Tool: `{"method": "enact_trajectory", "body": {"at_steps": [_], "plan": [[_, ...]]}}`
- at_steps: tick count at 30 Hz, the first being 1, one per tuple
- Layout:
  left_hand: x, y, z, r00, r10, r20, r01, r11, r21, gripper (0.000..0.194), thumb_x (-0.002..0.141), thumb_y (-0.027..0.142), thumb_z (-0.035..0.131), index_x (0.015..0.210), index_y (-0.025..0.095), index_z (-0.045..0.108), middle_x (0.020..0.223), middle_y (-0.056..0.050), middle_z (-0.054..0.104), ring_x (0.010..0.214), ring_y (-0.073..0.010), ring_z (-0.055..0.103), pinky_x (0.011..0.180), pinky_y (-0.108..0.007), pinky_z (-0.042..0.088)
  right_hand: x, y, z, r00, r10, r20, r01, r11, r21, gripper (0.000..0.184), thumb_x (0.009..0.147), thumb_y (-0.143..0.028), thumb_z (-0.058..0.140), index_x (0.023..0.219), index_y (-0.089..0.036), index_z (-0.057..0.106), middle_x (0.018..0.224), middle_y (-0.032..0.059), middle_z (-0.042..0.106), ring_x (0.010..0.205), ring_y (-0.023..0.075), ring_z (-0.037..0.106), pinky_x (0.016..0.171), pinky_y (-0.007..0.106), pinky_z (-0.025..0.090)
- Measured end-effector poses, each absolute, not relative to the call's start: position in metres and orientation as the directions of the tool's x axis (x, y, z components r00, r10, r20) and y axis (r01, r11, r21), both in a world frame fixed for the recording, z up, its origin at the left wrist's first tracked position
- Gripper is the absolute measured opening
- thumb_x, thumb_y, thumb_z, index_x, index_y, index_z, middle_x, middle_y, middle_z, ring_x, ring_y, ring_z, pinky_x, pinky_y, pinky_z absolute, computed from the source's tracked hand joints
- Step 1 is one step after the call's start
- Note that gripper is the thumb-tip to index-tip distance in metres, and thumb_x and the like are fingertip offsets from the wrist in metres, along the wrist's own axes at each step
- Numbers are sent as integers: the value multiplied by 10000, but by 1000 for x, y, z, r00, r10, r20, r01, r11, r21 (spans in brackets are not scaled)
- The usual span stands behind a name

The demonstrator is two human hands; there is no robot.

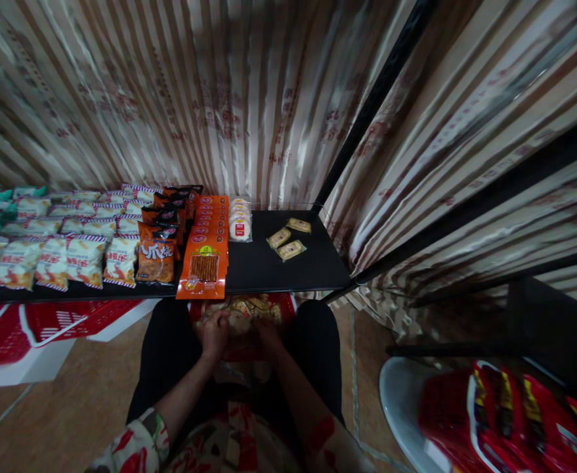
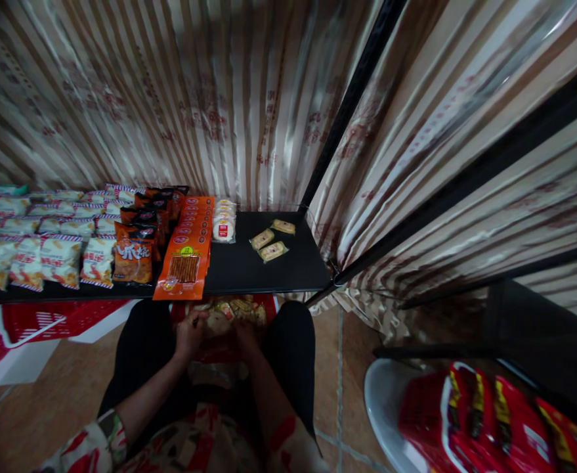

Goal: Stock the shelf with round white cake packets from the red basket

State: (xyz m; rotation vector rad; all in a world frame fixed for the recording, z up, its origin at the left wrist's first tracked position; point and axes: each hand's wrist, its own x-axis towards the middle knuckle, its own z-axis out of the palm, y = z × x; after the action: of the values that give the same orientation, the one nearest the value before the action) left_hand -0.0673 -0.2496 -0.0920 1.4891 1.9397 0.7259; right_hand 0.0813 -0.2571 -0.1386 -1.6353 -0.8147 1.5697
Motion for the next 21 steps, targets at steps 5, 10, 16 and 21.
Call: {"method": "enact_trajectory", "body": {"at_steps": [5, 10, 16, 21], "plan": [[-61, -253, -82, -205, 974, -101, 579, 203, 790, 231, 753, 141, 422, 762, 221, 639, 859, 6, 698, 850, -148, 623, 843, -273, 444, 85, -260, -127, 33, 813, -582, -194, -566, -801, 244, 716, -390, 484, 786, -178, 585, 774, 66, 686, 681, 183, 645, 605, 291, 496], [-58, -256, -75, -182, 981, -60, 508, 147, 849, 223, 740, 130, 408, 712, 217, 611, 841, -3, 690, 851, -147, 615, 849, -273, 450, 89, -261, -117, 23, 817, -577, -264, -551, -791, 280, 622, -412, 578, 749, -164, 604, 753, 62, 687, 681, 187, 640, 601, 281, 492], [-60, -259, -75, -156, 987, -25, 412, 88, 907, 236, 723, 143, 372, 719, 204, 600, 863, -19, 680, 876, -154, 604, 857, -294, 454, 96, -265, -93, 28, 868, -496, -287, -468, -836, 394, 565, -455, 640, 806, -143, 648, 859, 71, 691, 810, 213, 632, 678, 293, 494], [-58, -261, -67, -104, 995, 5, 388, 36, 921, 254, 707, 117, 360, 726, 200, 600, 901, -28, 679, 905, -154, 601, 869, -291, 450, 106, -271, -77, 146, 896, -419, -186, -392, -901, 412, 582, -444, 649, 900, -183, 658, 994, 62, 670, 976, 233, 593, 793, 315, 481]]}}
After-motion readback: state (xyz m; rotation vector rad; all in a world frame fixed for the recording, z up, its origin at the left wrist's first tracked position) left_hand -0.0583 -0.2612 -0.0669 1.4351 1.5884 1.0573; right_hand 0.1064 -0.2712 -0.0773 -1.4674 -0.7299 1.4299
